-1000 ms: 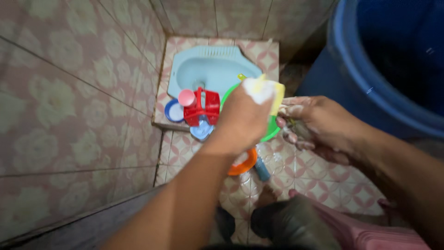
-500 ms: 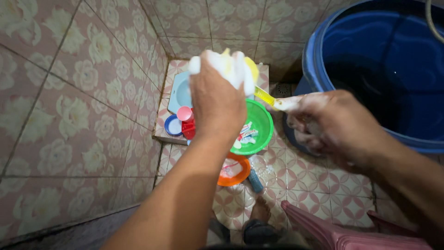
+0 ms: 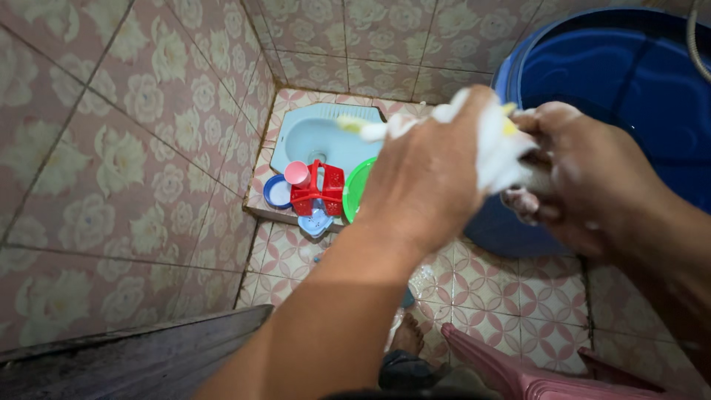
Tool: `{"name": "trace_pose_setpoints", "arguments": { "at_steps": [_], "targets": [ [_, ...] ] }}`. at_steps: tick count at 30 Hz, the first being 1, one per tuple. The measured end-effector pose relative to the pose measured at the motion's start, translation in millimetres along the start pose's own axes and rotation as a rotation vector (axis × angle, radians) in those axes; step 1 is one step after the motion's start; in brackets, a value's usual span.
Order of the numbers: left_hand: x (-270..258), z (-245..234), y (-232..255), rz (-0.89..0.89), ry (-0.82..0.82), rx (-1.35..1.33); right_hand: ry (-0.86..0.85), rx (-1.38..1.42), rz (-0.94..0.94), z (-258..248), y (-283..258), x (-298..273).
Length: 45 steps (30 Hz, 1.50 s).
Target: The person scrubs multiple toothbrushes with a yellow sponge and soap, then places them into a green basket. The person repeats this process for several toothbrushes of different colors.
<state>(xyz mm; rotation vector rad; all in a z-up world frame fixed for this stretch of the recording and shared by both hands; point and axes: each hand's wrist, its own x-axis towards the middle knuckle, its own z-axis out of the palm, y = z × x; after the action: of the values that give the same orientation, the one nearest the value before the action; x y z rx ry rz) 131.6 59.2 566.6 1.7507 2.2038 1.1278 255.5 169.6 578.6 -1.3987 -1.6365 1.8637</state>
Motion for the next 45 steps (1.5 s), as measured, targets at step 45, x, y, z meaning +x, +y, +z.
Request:
{"name": "trace_pose_setpoints", "arguments": {
  "at_steps": [45],
  "targets": [
    [-36, -1, -34, 0.223, 0.267, 0.081, -0.125, 0.309, -0.052, -33, 45, -3]
  ]
}}
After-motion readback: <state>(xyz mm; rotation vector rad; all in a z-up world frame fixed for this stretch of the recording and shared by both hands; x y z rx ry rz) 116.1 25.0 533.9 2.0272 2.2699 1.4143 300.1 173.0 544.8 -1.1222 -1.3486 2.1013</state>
